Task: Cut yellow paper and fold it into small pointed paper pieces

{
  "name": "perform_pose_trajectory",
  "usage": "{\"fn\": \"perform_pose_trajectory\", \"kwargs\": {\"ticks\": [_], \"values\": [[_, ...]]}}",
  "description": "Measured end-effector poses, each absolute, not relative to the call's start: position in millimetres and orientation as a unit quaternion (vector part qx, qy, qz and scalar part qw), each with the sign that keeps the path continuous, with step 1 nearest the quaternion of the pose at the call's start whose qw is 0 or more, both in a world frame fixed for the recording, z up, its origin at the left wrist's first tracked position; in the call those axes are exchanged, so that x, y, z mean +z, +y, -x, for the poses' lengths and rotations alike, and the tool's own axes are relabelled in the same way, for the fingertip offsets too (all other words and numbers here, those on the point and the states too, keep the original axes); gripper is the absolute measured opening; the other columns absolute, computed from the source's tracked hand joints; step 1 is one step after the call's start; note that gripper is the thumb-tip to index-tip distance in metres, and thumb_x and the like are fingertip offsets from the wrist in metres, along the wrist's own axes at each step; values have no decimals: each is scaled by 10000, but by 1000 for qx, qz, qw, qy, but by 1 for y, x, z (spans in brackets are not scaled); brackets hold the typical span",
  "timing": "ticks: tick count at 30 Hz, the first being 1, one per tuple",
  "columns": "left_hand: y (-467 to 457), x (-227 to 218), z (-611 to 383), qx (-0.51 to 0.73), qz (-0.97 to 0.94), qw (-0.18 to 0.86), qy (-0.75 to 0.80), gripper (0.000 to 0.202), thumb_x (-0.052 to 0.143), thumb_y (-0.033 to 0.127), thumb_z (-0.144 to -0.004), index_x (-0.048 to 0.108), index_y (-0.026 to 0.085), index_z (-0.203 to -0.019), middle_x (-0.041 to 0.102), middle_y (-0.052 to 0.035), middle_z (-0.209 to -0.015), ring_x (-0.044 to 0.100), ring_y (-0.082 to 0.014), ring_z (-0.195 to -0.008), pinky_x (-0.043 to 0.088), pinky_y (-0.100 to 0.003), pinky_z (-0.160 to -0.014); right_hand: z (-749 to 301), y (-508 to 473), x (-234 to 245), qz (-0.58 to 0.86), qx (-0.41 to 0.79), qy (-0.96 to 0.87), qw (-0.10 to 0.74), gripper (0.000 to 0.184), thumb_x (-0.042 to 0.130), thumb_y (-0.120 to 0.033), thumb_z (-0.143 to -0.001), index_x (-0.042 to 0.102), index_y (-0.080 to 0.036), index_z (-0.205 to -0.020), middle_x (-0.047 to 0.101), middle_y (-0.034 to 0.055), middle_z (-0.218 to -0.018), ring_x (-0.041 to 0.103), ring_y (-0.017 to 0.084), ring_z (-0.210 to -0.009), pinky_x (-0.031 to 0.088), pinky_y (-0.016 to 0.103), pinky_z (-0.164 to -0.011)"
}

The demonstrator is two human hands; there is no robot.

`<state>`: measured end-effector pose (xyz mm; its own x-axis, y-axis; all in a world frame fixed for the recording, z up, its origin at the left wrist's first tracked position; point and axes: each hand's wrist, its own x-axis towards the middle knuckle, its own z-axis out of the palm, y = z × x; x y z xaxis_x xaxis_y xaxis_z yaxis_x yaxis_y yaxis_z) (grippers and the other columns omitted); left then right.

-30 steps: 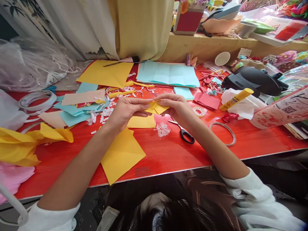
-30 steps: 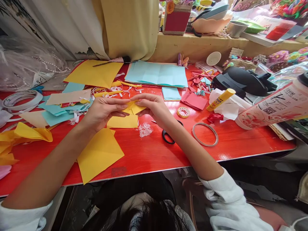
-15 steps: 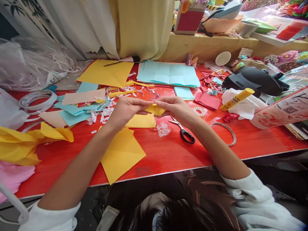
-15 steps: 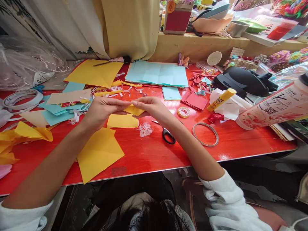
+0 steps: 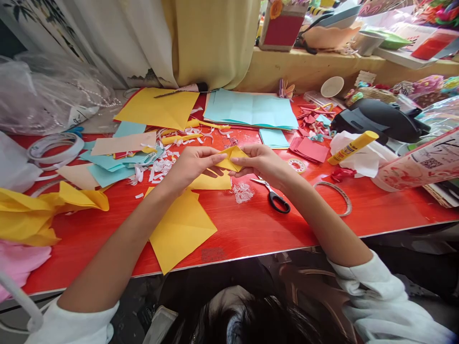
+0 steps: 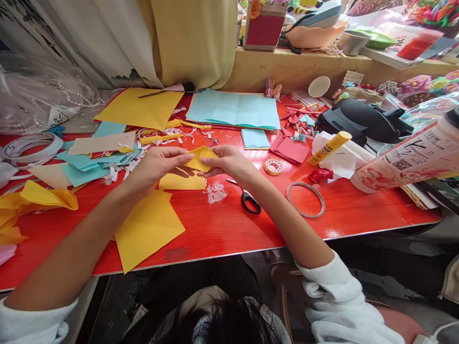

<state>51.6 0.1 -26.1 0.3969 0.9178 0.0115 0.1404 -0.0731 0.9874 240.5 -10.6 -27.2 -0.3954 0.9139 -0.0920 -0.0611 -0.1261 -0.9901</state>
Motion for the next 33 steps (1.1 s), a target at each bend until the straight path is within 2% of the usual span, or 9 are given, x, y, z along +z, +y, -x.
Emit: {"fn": "perform_pose_trajectory", "kwargs": {"ticks": [2,5,9,14,18,23,26,30,33], "values": [[-2,-27,-54,358,-661,511,417,285,664,426,-724,704,173,-849,681,-34,-854,638,-152,-713,513,-234,-603,-239,-11,-27,416,626,-545,370,141,719,-231,-715,647,-123,-770,665,50,-768,679,140,-676,587,272,-697],[-4,-31,-55,368,-680,463,434,278,648,440,-730,687,170,-784,650,-13,-752,571,-130,-670,438,-215,-565,-238,-13,-26,434,609,-568,344,164,727,-246,-707,618,-124,-716,641,36,-716,672,139,-625,587,266,-617],[-3,-34,-55,364,-680,450,451,275,655,433,-722,663,158,-709,600,2,-654,502,-111,-607,368,-219,-544,-237,-15,-25,415,614,-583,332,233,707,-329,-734,592,-131,-691,623,29,-721,672,134,-656,592,273,-654],[-5,-31,-57,368,-685,460,429,282,636,445,-737,658,169,-791,631,-5,-762,530,-128,-686,397,-218,-595,-237,-15,-24,434,599,-584,336,311,724,-391,-709,551,-137,-659,578,8,-637,675,149,-601,573,246,-562],[-7,-30,-59,370,-696,433,436,279,641,441,-741,642,163,-717,611,-1,-700,514,-117,-648,392,-215,-576,-236,-15,-25,433,586,-605,320,318,731,-388,-698,543,-136,-654,552,-8,-623,662,134,-564,557,228,-523],[-7,-27,-58,352,-657,527,409,279,673,419,-718,660,167,-837,630,-19,-821,570,-116,-657,480,-219,-572,-238,-14,-24,444,558,-601,361,239,703,-318,-735,575,-126,-674,555,-3,-618,628,106,-535,517,203,-486],[-6,-26,-56,358,-629,564,397,295,716,369,-680,678,166,-891,651,-34,-881,592,-104,-601,530,-250,-590,-238,-14,-22,452,550,-594,374,177,671,-274,-756,597,-120,-709,587,15,-662,617,101,-563,520,222,-528],[-4,-27,-55,381,-601,565,417,233,719,313,-677,717,142,-836,679,-41,-785,601,-100,-543,552,-260,-597,-237,-15,-21,456,525,-592,408,141,681,-226,-721,579,-133,-752,607,19,-722,604,100,-633,525,241,-602],[-4,-29,-55,394,-589,570,415,294,719,294,-674,720,166,-938,703,-38,-811,628,-107,-546,573,-281,-624,-237,-16,-21,430,531,-593,426,172,664,-238,-729,552,-168,-840,593,-13,-682,607,106,-625,528,253,-620]]}}
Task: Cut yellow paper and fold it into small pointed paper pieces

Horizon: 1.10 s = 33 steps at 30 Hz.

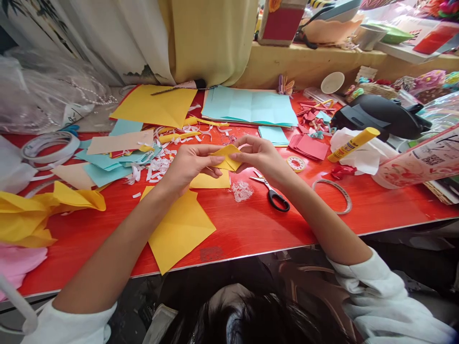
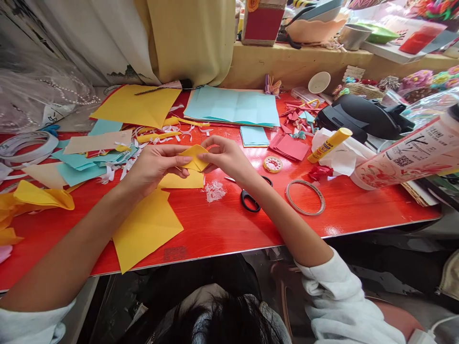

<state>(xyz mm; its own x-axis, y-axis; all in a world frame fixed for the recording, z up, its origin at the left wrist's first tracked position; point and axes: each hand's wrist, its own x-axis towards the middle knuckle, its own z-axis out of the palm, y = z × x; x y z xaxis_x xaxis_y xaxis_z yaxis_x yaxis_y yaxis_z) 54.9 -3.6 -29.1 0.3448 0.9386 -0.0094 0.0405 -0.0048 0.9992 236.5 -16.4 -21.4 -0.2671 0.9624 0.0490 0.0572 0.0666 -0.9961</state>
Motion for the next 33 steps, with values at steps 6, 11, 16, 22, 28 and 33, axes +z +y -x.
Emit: {"fn": "perform_pose_trajectory", "kwargs": {"ticks": [6,11,16,22,28,33], "values": [[-5,-29,-56,429,-555,592,397,254,694,242,-696,728,213,-946,719,-20,-871,671,-113,-595,594,-271,-676,-237,-17,-24,383,588,-553,449,92,607,-214,-747,572,-194,-831,584,-36,-719,598,68,-560,526,212,-609],[-5,-27,-55,420,-542,616,388,235,686,221,-713,729,226,-944,721,-13,-891,696,-133,-707,588,-265,-748,-238,-11,-32,373,633,-500,458,53,581,-190,-739,591,-184,-791,598,-29,-683,594,63,-538,500,185,-560],[-5,-27,-56,439,-582,559,395,194,691,226,-710,745,210,-896,725,-17,-858,696,-164,-755,591,-303,-762,-238,-8,-36,350,671,-467,458,48,567,-148,-740,568,-180,-776,585,-38,-636,584,54,-523,492,173,-558],[-4,-30,-56,445,-623,489,417,183,667,232,-722,749,210,-884,730,-13,-834,694,-177,-739,597,-336,-734,-234,-11,-32,348,664,-489,445,74,616,-181,-742,569,-148,-788,599,-4,-718,610,71,-572,519,192,-603],[-5,-27,-55,417,-636,501,414,204,645,216,-734,741,195,-913,730,-20,-878,691,-168,-735,585,-323,-759,-232,-12,-34,389,587,-543,458,214,705,-262,-727,542,-152,-813,576,-11,-712,580,74,-610,503,190,-563],[-4,-23,-55,374,-616,551,420,267,662,352,-744,720,147,-906,720,-63,-890,689,-171,-706,582,-307,-717,-232,-12,-33,403,537,-582,458,176,672,-250,-758,536,-161,-824,558,-25,-676,552,71,-597,484,190,-542]]}}
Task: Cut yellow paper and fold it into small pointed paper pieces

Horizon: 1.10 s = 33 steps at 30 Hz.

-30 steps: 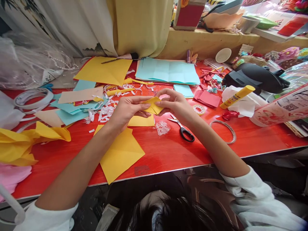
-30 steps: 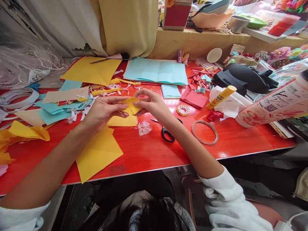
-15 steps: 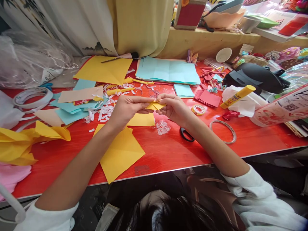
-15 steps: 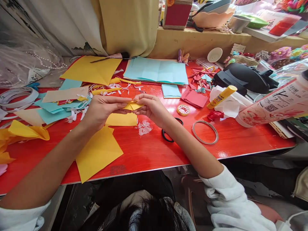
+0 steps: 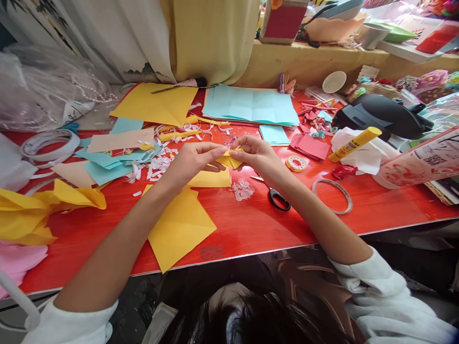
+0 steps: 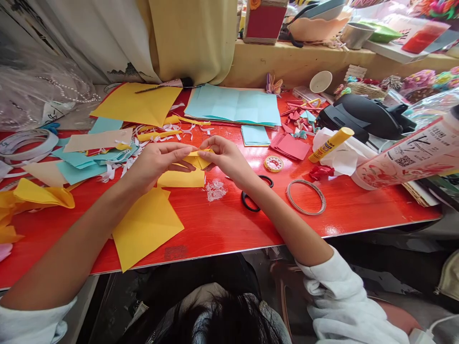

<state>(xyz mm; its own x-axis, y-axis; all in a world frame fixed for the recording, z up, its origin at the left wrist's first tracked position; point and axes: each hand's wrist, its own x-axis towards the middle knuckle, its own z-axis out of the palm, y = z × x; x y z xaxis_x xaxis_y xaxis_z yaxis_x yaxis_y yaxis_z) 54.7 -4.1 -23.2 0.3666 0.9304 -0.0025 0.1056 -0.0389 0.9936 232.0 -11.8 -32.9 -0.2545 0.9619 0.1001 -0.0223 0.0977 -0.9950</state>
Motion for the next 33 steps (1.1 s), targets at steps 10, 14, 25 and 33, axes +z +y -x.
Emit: {"fn": "perform_pose_trajectory", "kwargs": {"ticks": [10,14,25,33], "values": [[-1,-33,-55,381,-604,542,443,318,699,410,-703,704,113,-815,704,-63,-692,684,-177,-606,581,-288,-629,-232,-13,-33,439,558,-577,405,240,670,-356,-766,583,-132,-756,614,35,-744,645,124,-625,553,261,-611],[-2,-30,-54,350,-607,562,441,308,699,405,-706,711,123,-827,719,-71,-733,694,-186,-659,578,-287,-658,-231,-15,-32,445,534,-590,412,290,643,-384,-792,521,-143,-687,612,38,-713,638,119,-567,542,247,-551],[-4,-27,-54,341,-616,557,440,359,662,458,-734,699,118,-842,731,-88,-744,703,-207,-711,570,-318,-725,-231,-14,-34,442,485,-621,429,399,566,-526,-806,575,-130,-761,615,35,-692,636,114,-573,543,217,-539],[-4,-29,-56,333,-639,530,447,397,647,501,-730,681,114,-812,726,-88,-723,698,-200,-687,566,-305,-696,-230,-13,-39,467,428,-641,433,452,485,-585,-823,556,-144,-753,604,22,-595,627,125,-538,514,219,-518]]}}
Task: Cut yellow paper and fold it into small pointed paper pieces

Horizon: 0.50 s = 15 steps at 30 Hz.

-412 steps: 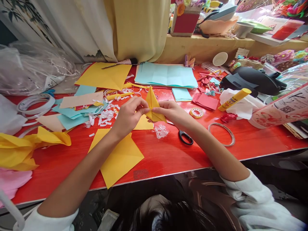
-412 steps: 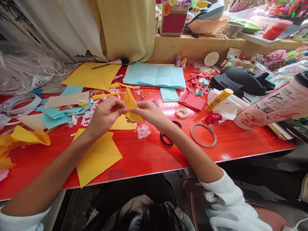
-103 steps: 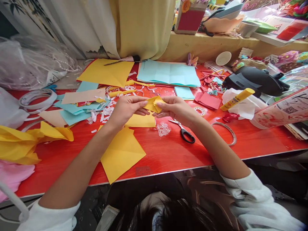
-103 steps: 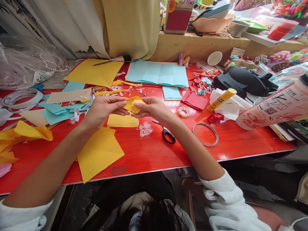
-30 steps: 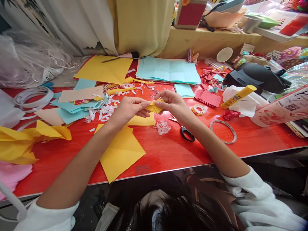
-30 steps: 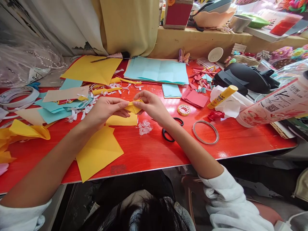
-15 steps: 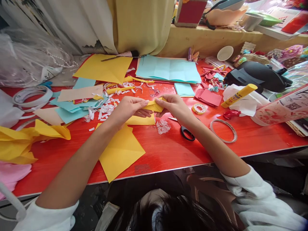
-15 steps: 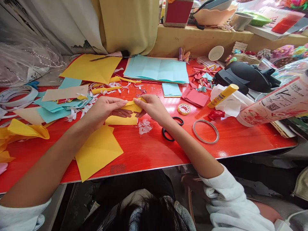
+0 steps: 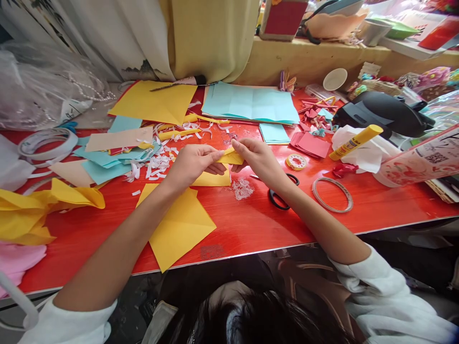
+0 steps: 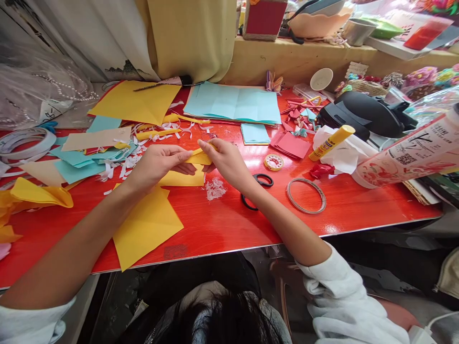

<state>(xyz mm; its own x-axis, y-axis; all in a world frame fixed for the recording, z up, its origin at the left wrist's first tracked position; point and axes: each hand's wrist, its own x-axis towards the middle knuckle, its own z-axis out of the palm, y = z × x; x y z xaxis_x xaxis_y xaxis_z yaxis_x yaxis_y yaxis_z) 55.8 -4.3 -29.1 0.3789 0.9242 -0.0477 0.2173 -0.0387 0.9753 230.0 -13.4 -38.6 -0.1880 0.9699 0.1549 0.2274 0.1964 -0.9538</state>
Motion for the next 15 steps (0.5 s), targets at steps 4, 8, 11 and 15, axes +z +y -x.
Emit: {"fn": "perform_pose_trajectory", "kwargs": {"ticks": [4,8,11,15], "values": [[-5,-30,-56,330,-656,513,444,378,628,496,-749,675,123,-789,722,-82,-708,694,-193,-668,563,-290,-674,-231,-13,-38,485,398,-657,418,456,478,-592,-824,550,-156,-711,581,17,-536,611,125,-510,495,220,-511],[-5,-31,-57,336,-663,500,444,373,617,498,-756,654,127,-767,717,-80,-704,690,-187,-667,560,-290,-675,-229,-15,-37,458,465,-623,432,436,519,-591,-801,550,-162,-733,603,21,-602,608,117,-526,515,227,-527],[-5,-31,-57,336,-666,497,444,365,609,494,-764,631,130,-736,711,-76,-695,686,-181,-655,559,-289,-667,-227,-15,-38,450,488,-594,454,436,552,-590,-782,537,-161,-709,600,21,-610,596,108,-509,518,227,-509],[-2,-34,-56,341,-658,500,448,335,600,464,-781,618,135,-724,701,-63,-670,678,-167,-621,556,-279,-641,-235,-9,-38,472,487,-548,489,472,497,-626,-798,506,-170,-675,564,14,-569,572,103,-459,502,232,-454]]}}
